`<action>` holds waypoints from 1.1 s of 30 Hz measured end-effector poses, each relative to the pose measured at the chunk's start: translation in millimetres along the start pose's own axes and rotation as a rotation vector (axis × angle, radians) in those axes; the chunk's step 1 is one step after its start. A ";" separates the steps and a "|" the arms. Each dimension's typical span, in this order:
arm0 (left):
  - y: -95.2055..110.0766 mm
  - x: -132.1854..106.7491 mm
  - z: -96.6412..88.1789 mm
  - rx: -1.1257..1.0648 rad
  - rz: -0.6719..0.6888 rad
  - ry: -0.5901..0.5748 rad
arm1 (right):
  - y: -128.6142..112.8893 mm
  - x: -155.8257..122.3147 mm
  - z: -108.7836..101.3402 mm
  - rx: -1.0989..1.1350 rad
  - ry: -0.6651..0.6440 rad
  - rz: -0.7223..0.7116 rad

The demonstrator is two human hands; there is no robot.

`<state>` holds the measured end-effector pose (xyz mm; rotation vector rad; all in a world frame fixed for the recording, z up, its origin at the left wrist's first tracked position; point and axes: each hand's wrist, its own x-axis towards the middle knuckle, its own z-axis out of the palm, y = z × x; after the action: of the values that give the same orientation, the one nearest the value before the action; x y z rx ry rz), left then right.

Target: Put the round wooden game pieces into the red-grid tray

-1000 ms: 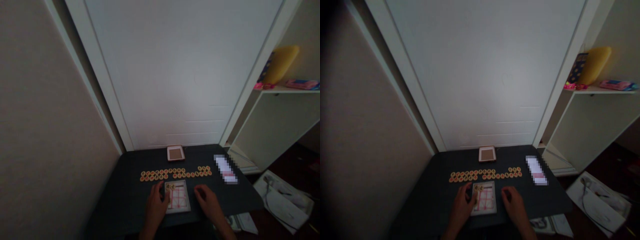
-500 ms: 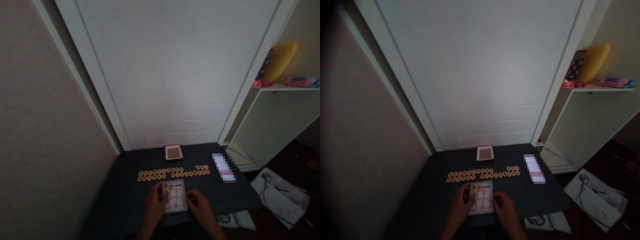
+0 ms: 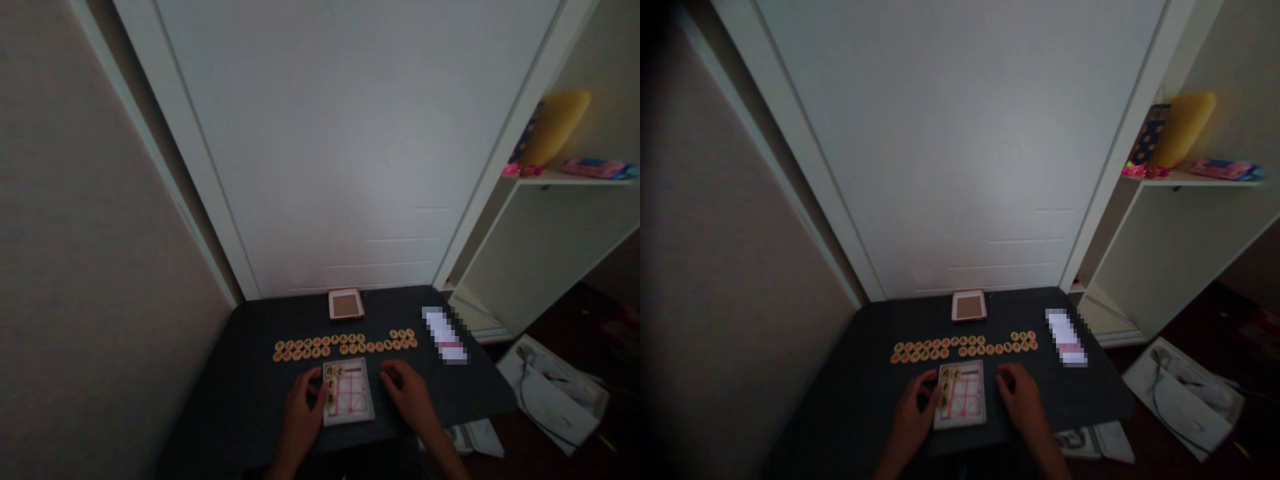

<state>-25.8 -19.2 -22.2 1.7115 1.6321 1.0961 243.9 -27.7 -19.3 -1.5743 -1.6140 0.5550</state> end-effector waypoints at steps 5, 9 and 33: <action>-0.9 -3.8 -5.4 -0.059 0.018 0.002 | 13.1 40.4 -21.5 -0.182 0.080 -0.147; -0.3 -5.1 -5.6 -0.083 0.019 0.025 | 18.2 58.8 -31.5 -0.368 0.092 -0.286; 3.2 -2.9 -11.4 -0.057 0.029 0.066 | 39.5 -29.2 -14.7 -0.337 0.090 -0.284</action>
<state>-33.3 -24.3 -14.1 1.6839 1.6046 1.2132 277.1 -53.9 -48.2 -1.5399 -1.8913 0.0611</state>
